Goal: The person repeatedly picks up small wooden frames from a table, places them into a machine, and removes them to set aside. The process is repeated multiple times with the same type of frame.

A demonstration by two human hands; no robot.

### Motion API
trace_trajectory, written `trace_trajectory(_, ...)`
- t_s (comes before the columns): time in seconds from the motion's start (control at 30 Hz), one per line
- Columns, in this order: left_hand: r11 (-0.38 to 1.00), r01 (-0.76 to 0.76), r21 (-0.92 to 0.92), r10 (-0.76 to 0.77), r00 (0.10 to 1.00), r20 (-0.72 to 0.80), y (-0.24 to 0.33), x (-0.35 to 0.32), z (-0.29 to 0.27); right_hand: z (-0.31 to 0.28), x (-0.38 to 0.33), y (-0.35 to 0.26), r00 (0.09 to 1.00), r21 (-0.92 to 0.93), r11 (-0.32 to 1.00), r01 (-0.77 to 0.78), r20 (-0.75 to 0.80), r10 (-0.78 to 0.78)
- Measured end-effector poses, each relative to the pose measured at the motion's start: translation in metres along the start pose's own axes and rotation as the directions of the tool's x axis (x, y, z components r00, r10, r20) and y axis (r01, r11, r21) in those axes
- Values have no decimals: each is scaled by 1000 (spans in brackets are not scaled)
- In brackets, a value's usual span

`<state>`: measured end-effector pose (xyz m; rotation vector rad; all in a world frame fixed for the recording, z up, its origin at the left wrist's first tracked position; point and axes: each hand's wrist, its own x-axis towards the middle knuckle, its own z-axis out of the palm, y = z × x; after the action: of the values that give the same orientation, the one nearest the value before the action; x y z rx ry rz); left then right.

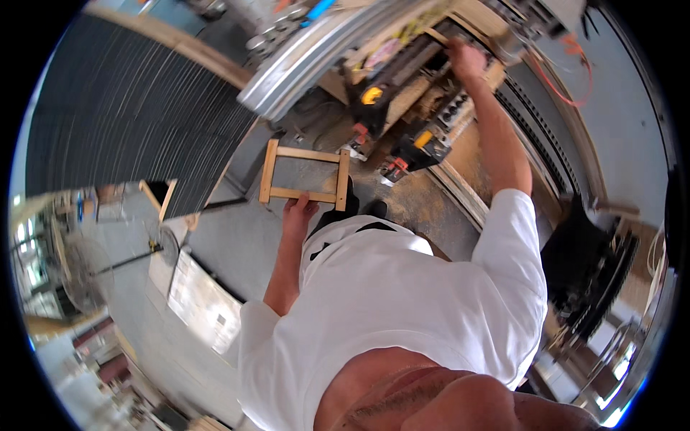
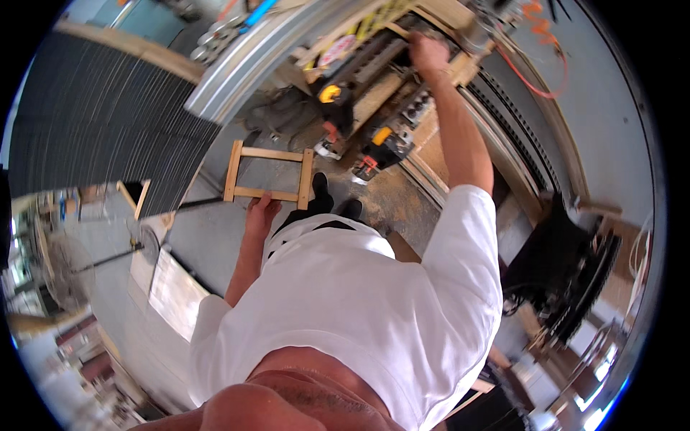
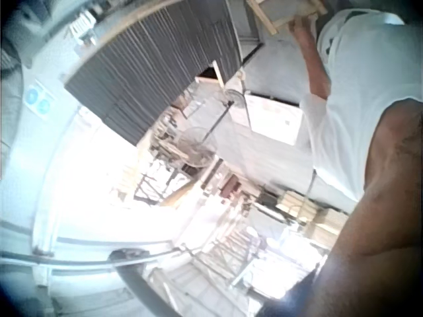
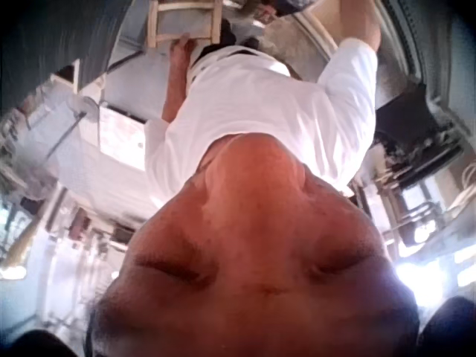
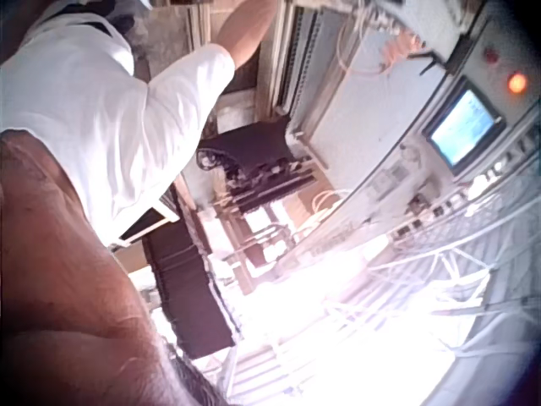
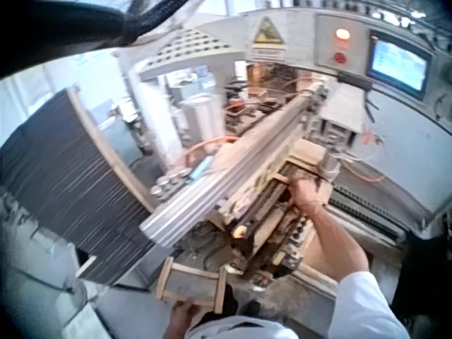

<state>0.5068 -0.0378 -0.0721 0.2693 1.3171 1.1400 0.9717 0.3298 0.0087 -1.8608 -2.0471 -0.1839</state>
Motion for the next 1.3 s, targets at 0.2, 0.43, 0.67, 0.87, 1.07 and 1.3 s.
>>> trace_trajectory(0.2,982,-185,43,189,967,-171,50,-29,-49,12,12,33,993,-89,993,-82,79,89)
trace_trajectory(0.43,870,-474,131,478,752,-453,114,-69,-225,-66,-33,-94,940,380,923,-56,-290,177)
trace_trajectory(0.67,851,-504,147,494,676,-547,239,-60,-386,-104,-210,-347,987,822,562,89,-147,59)
trace_trajectory(0.87,868,-478,136,487,767,-418,337,49,-466,-4,-310,-462,956,798,559,-226,292,-30)
trace_trajectory(1.07,790,-347,506,567,728,-386,347,139,-483,47,-370,-450,858,593,708,-384,513,35)
trace_trajectory(1.3,431,-203,879,817,501,-285,349,110,-426,44,-393,-465,825,526,718,-456,553,119)
